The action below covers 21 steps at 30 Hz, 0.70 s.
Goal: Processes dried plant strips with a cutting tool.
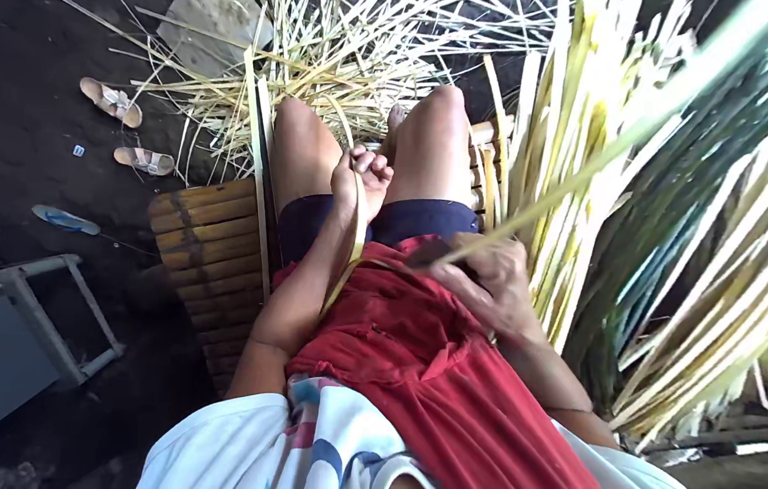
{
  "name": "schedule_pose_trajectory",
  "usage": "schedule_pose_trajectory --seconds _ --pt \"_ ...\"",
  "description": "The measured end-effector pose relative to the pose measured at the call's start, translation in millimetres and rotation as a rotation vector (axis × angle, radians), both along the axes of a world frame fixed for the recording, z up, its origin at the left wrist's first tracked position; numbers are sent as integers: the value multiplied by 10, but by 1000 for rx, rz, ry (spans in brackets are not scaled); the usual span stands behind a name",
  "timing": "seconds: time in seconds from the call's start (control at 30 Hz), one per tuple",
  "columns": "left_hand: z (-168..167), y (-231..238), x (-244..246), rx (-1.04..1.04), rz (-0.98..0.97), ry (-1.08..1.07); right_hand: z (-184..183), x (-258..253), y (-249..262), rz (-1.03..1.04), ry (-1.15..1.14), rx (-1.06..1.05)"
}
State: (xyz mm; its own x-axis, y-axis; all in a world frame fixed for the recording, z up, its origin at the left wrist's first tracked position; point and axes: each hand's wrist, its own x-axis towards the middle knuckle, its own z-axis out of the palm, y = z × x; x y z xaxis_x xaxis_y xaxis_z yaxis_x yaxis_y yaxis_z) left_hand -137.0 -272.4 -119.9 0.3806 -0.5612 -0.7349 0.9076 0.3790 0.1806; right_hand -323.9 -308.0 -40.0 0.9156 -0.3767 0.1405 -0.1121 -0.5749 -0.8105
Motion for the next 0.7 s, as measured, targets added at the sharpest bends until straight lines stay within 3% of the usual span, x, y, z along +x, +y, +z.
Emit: schedule_pose_trajectory --seconds 0.07,0.13,0.23,0.33,0.43,0.53,0.63,0.7 --pt "-4 56 -7 -60 -51 -53 49 3 -69 15 -20 -68" --pt "118 182 -124 -191 -298 -197 15 80 -218 -131 57 -235" --pt "316 449 -333 -289 -448 -184 -62 135 -292 -330 141 -201" --pt "278 609 -459 -328 -323 -134 -159 197 -49 -307 150 107" --pt "203 432 -398 -146 -36 69 -244 167 216 -124 200 158" --pt "-106 612 -409 -233 -40 27 -68 13 181 32 99 260" --pt "22 467 -314 -238 -81 86 65 81 30 -63 72 -35" --pt "210 412 -350 -255 -300 -18 -32 139 -99 -235 169 -179"
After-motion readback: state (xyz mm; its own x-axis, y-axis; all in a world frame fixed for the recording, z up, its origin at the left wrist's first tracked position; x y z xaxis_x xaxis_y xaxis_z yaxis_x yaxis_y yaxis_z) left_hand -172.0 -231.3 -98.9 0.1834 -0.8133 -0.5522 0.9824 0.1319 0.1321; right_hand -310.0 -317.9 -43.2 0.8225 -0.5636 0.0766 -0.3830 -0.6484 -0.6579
